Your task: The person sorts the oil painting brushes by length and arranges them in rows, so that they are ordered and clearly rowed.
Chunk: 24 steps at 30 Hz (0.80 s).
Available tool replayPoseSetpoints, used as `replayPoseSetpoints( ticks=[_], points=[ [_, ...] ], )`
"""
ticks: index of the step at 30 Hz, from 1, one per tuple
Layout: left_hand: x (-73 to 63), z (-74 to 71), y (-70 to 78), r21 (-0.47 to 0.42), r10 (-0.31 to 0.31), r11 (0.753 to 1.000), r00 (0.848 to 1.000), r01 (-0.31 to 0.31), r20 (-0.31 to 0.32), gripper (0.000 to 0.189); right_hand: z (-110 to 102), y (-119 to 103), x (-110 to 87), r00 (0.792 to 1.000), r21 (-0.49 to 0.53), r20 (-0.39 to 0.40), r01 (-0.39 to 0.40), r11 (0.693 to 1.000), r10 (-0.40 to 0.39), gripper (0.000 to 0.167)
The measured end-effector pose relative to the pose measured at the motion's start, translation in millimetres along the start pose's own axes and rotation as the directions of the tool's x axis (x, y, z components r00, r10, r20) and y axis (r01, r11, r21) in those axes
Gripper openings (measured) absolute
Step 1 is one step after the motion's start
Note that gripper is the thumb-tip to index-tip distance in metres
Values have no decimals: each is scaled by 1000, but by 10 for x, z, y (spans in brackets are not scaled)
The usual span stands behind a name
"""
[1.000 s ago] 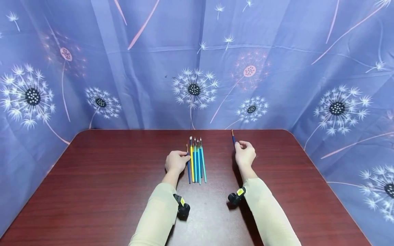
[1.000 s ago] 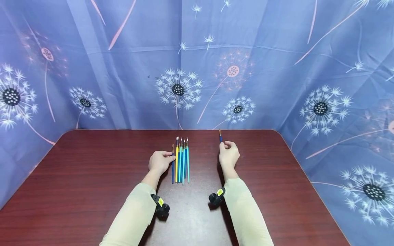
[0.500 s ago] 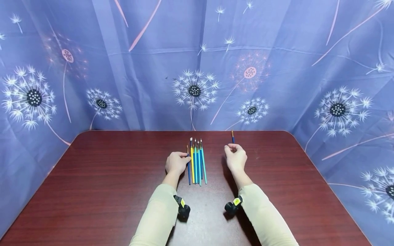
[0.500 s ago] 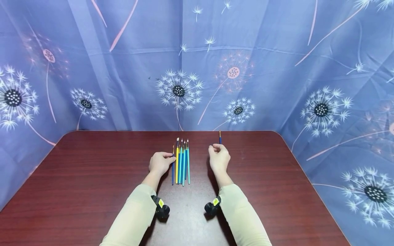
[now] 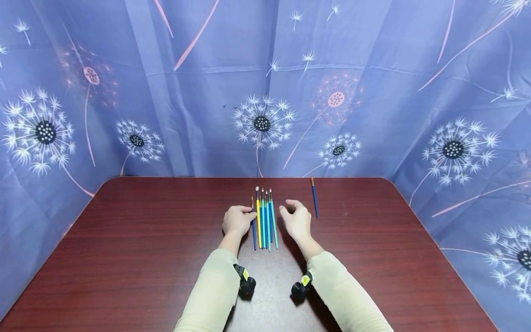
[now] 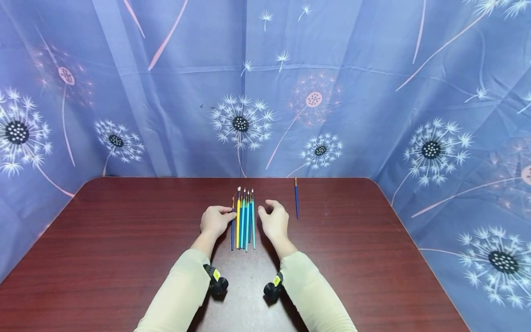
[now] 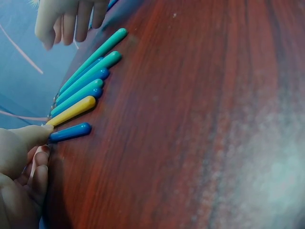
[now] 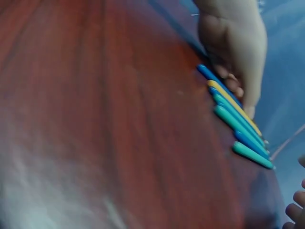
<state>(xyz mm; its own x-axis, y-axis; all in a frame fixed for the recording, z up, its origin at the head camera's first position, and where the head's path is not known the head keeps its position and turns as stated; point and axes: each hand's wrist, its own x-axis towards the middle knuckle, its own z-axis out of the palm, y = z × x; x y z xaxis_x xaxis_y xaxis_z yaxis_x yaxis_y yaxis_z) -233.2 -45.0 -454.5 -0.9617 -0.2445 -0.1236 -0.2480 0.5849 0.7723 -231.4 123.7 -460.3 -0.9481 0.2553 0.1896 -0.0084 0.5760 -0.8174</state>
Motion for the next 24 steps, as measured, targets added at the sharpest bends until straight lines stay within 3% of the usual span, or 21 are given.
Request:
replayPoseSetpoints(
  ticks=[10,15,24],
  points=[
    [8,14,5,5,5,1000,1000,-5,0,22,130,-43,-123,994,-89,97,54,995,-45,36],
    [6,25,1,4,1,1000,1000,-1,-6,22,147,-35,-143,990,-139,141,50,989,-30,35],
    [6,17,-8,2,2,1000,1000,-2,-13,23,210,-29,-151,992,-233,120,68,970,-41,33]
  ],
)
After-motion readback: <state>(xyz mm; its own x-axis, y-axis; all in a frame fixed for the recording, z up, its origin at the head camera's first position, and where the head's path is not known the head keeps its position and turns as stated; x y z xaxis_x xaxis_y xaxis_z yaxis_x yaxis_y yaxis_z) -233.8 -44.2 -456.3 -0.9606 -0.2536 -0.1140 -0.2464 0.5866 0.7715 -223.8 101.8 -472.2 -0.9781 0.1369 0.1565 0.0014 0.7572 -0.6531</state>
